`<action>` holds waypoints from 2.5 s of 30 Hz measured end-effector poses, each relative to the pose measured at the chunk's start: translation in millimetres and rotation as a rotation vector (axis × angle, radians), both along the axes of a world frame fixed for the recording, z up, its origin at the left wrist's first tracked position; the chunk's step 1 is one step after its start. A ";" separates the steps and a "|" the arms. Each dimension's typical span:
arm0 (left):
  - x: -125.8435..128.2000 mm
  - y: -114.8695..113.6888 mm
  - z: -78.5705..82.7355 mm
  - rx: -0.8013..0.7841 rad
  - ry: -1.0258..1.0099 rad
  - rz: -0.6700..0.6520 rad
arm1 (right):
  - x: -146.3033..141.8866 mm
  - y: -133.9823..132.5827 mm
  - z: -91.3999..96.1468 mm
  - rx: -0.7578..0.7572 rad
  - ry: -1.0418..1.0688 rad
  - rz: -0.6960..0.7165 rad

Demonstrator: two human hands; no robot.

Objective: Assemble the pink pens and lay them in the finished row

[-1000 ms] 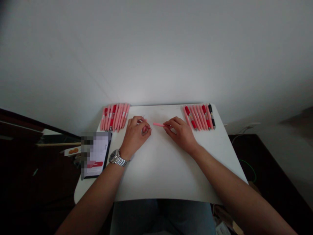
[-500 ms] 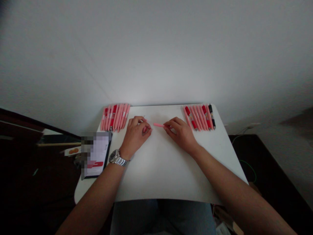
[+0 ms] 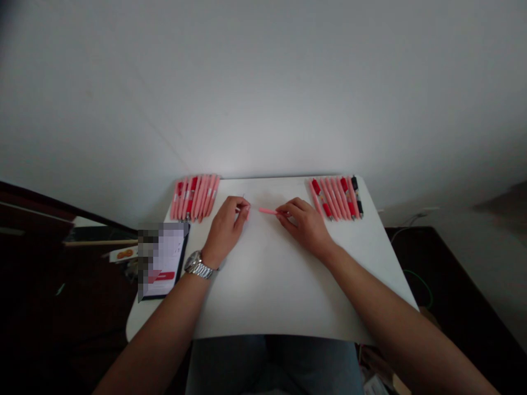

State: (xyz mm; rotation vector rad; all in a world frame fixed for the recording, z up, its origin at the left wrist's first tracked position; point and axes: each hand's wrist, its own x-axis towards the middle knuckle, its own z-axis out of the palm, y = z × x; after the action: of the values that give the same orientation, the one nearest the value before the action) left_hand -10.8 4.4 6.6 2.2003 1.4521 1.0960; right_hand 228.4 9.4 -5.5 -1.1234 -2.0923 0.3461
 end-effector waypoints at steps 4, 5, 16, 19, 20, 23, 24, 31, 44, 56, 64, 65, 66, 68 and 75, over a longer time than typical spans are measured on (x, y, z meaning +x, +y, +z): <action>0.4 -0.8 -1.1 -0.032 -0.038 -0.012 | -0.2 -0.3 0.1 -0.004 0.001 -0.001; 0.6 -1.0 -0.8 -0.037 -0.049 -0.021 | -0.4 -0.3 0.4 -0.003 0.001 -0.001; 2.2 -0.3 0.5 0.005 -0.097 -0.087 | -0.8 0.3 1.1 0.000 0.005 0.001; 2.0 -0.1 -0.1 0.009 -0.109 -0.101 | -0.6 0.4 0.6 -0.003 0.002 0.007; 2.1 -0.2 -0.1 0.010 -0.111 -0.105 | -0.6 0.2 0.7 -0.002 0.002 0.007; 2.5 -0.5 0.4 0.015 -0.113 -0.110 | -0.7 -0.3 1.6 0.003 0.006 0.008; 2.7 -0.7 0.6 0.016 -0.112 -0.110 | -0.7 -0.4 1.9 0.006 0.008 0.008; 3.3 -0.8 1.1 -0.017 -0.143 -0.108 | -1.1 -0.5 1.4 0.012 0.018 0.017; 3.2 -0.7 1.7 0.003 -0.169 -0.123 | -3.8 -1.4 2.8 0.004 0.040 0.050; 3.3 -1.2 2.5 -0.017 -0.184 -0.114 | -3.3 -1.4 1.5 -0.005 0.033 0.051; 3.4 -2.0 4.7 -0.017 -0.191 -0.129 | -4.2 -3.0 5.7 -0.033 0.034 0.048; 3.5 -2.3 5.1 -0.017 -0.193 -0.130 | -4.2 -3.1 5.9 -0.036 0.035 0.048; 3.6 -2.6 5.5 -0.017 -0.195 -0.130 | -4.2 -3.2 6.0 -0.039 0.037 0.049; 3.8 -3.1 6.1 -0.019 -0.196 -0.129 | -4.1 -3.2 5.9 -0.043 0.038 0.051; 4.1 -2.2 4.5 -0.012 -0.180 -0.123 | -4.4 -2.7 5.5 -0.051 0.039 0.052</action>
State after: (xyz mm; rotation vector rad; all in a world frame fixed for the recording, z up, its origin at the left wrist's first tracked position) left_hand -6.7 2.2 11.2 2.0910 1.2287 1.2055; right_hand 224.1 6.8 -0.1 -1.0848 -2.0915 0.4458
